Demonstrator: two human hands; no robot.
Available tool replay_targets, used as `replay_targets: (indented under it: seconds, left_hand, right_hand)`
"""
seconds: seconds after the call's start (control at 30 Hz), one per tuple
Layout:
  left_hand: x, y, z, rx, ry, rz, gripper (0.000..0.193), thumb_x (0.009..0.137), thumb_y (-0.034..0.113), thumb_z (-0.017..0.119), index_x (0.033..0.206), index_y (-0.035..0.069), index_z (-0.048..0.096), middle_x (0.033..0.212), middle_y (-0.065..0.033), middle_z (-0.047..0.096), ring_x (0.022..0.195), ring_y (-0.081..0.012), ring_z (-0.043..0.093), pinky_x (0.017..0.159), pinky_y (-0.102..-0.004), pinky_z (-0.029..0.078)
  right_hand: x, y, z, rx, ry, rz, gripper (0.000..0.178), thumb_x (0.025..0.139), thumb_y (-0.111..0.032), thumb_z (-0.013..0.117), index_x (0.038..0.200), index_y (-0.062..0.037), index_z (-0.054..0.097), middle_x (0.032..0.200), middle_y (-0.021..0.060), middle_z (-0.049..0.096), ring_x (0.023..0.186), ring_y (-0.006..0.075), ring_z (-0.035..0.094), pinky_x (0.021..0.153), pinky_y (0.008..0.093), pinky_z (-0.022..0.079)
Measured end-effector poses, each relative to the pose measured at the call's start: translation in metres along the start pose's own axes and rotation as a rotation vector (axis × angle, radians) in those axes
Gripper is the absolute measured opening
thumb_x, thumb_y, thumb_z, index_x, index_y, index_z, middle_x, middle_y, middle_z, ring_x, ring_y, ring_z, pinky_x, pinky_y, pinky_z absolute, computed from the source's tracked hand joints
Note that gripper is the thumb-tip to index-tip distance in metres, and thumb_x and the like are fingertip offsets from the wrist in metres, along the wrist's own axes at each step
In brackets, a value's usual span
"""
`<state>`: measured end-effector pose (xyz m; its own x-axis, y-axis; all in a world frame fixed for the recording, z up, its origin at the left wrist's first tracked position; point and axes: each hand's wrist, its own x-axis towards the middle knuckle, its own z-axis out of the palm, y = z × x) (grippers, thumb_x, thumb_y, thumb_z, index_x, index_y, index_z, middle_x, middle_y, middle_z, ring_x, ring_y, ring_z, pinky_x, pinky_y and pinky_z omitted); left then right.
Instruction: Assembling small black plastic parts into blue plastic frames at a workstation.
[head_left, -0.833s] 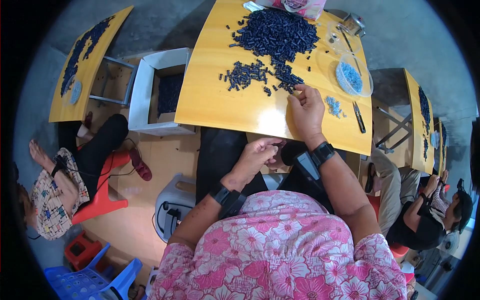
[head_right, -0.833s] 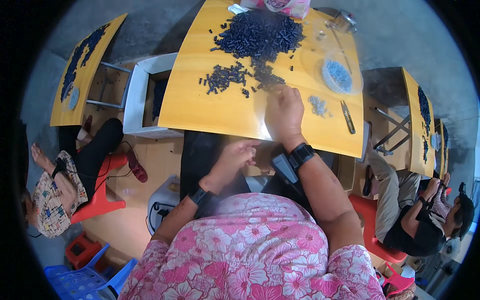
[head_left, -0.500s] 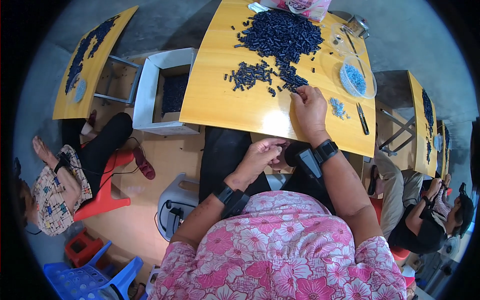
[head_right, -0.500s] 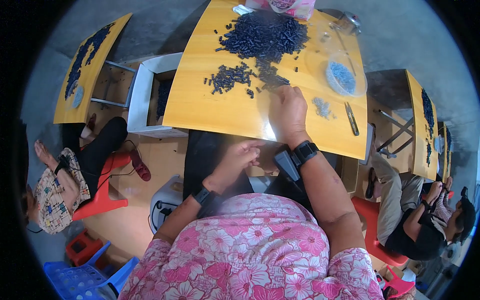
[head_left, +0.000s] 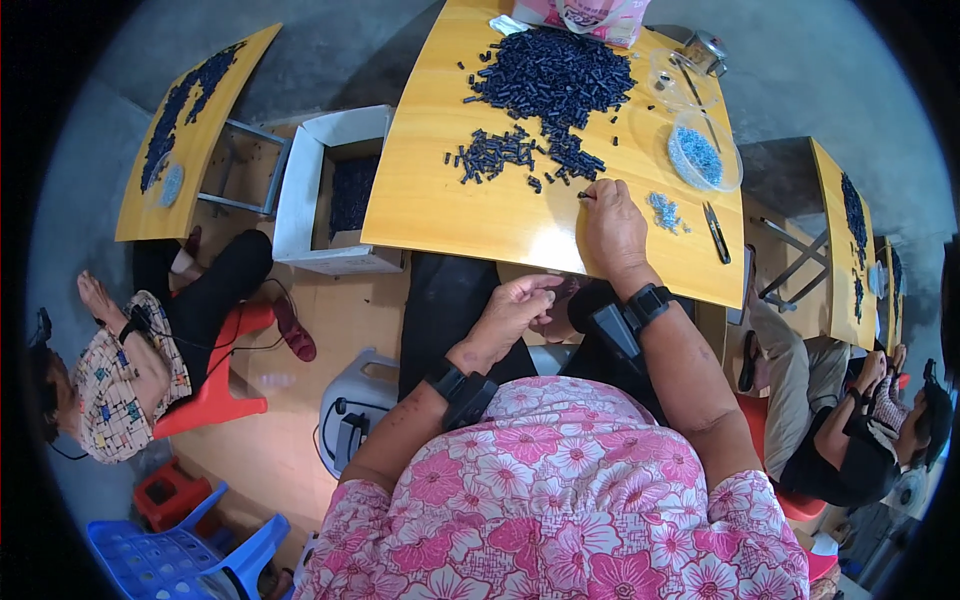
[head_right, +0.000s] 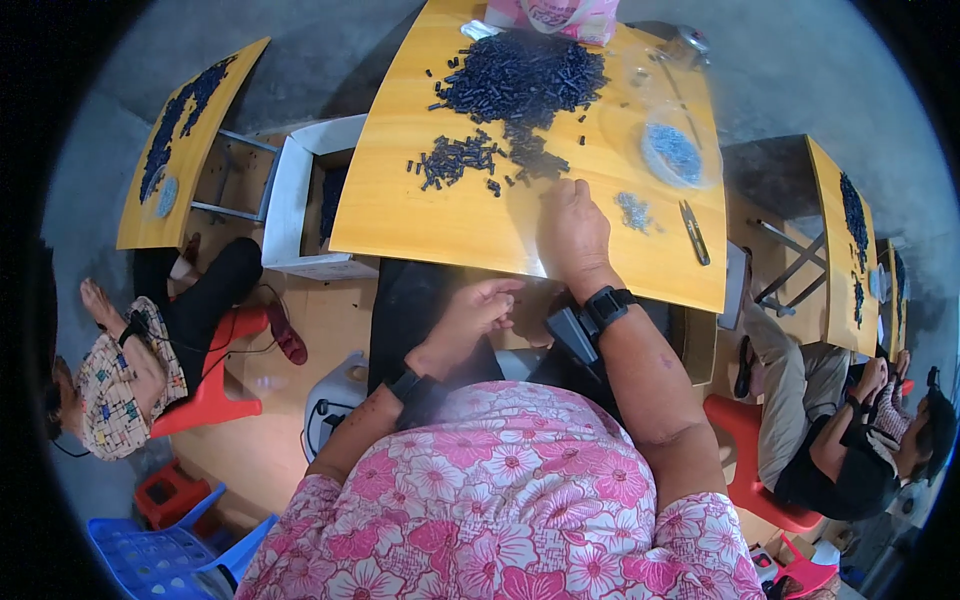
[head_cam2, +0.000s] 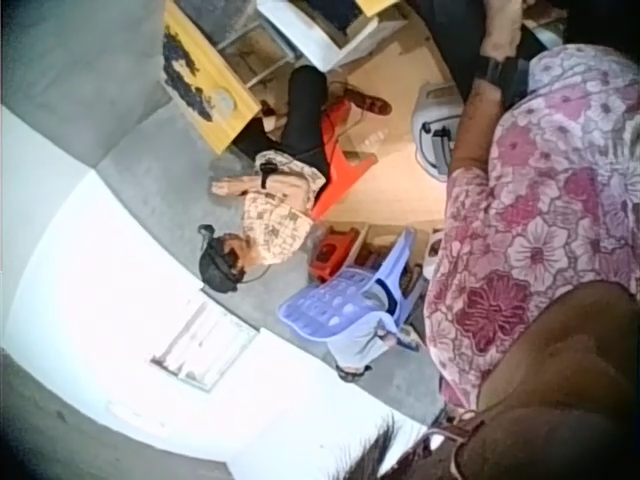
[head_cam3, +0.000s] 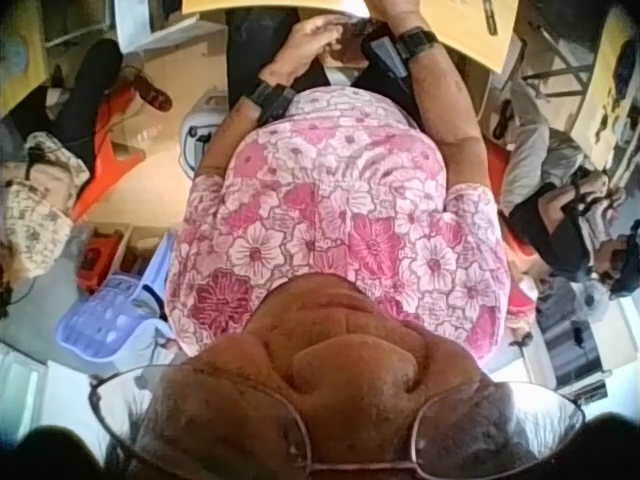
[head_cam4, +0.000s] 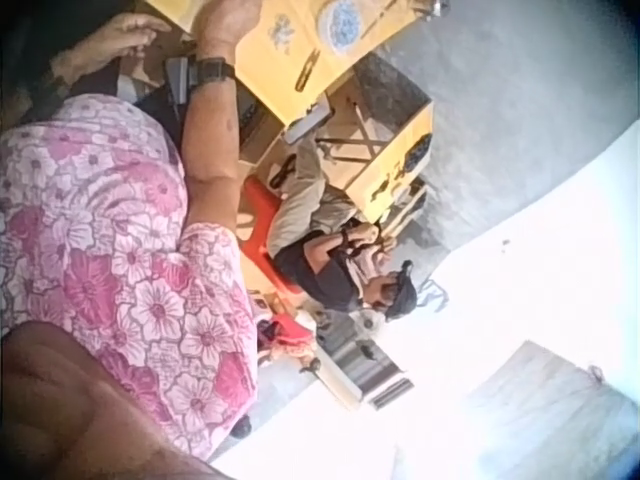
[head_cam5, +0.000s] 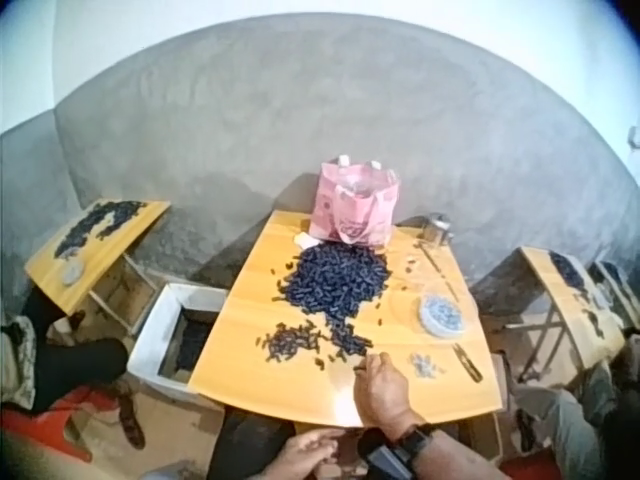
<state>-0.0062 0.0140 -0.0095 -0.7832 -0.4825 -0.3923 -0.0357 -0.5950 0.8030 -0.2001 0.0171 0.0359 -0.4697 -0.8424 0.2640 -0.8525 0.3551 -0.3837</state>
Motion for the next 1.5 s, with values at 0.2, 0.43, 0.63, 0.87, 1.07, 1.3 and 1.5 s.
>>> replay_targets:
  seconds: [0.2,0.43,0.63,0.87,1.07,1.3,1.5]
  left_hand:
    - [-0.003,0.001,0.003,0.097,-0.034,-0.043,0.040,0.092,0.016,0.052,0.129,0.001,0.051,0.097,0.0005,0.055,0.080,-0.0068,0.054,0.073,-0.0209,0.044]
    - [0.002,0.004,0.006,0.140,-0.037,-0.033,0.038,0.093,0.015,0.051,0.129,0.002,0.052,0.091,0.0018,0.055,0.077,-0.0059,0.054,0.070,-0.0186,0.043]
    - [0.001,0.001,0.005,0.081,-0.023,0.034,0.034,0.092,0.010,0.053,0.125,0.003,0.055,0.088,0.0034,0.054,0.076,-0.0057,0.053,0.073,-0.0208,0.047]
    - [-0.006,0.003,0.005,-0.043,0.028,0.215,0.023,0.092,0.007,0.056,0.115,0.003,0.060,0.087,0.0015,0.055,0.075,-0.0063,0.054,0.078,-0.0246,0.051]
    - [-0.001,0.000,0.011,-0.164,-0.042,0.261,0.009,0.092,0.004,0.056,0.100,0.005,0.058,0.086,0.0003,0.056,0.077,-0.0077,0.056,0.078,-0.0262,0.052]
    - [0.000,-0.003,0.010,-0.244,-0.061,0.231,0.010,0.092,0.008,0.058,0.102,0.005,0.058,0.087,-0.0002,0.056,0.077,-0.0085,0.055,0.079,-0.0271,0.052]
    - [-0.002,0.000,0.009,-0.233,-0.054,0.143,0.014,0.093,0.010,0.057,0.106,0.004,0.059,0.090,-0.0013,0.058,0.080,-0.0098,0.055,0.080,-0.0288,0.052]
  right_hand:
    - [-0.006,0.016,-0.006,-0.009,-0.050,-0.032,0.012,0.084,-0.012,0.059,0.092,-0.0047,0.053,0.092,0.0159,0.058,0.082,0.0370,0.060,0.071,0.0451,0.049]
    - [0.003,0.026,-0.016,0.001,-0.200,-0.111,0.013,0.083,-0.012,0.060,0.091,-0.0043,0.054,0.093,0.0171,0.058,0.086,0.0373,0.059,0.075,0.0446,0.048]
    - [-0.011,0.023,-0.021,0.027,-0.179,-0.181,0.011,0.083,-0.009,0.059,0.092,-0.0037,0.054,0.091,0.0161,0.058,0.085,0.0356,0.059,0.074,0.0414,0.048]
    - [-0.064,0.003,-0.038,0.795,-0.369,-0.025,0.012,0.088,-0.008,0.057,0.098,-0.0024,0.057,0.091,0.0108,0.058,0.079,0.0201,0.058,0.074,0.0295,0.048]
    - [-0.084,-0.003,-0.030,1.070,-0.488,0.170,0.010,0.089,-0.006,0.056,0.097,-0.0011,0.053,0.085,0.0033,0.058,0.080,0.0099,0.055,0.074,0.0248,0.048]
    - [-0.089,-0.001,-0.028,1.136,-0.478,0.226,0.011,0.087,-0.007,0.062,0.095,-0.0010,0.058,0.086,0.0021,0.061,0.083,0.0078,0.057,0.077,0.0238,0.048]
    - [-0.089,0.003,-0.024,1.085,-0.362,0.165,0.007,0.081,-0.002,0.068,0.088,-0.0003,0.065,0.085,0.0027,0.064,0.081,0.0087,0.060,0.075,0.0242,0.049]
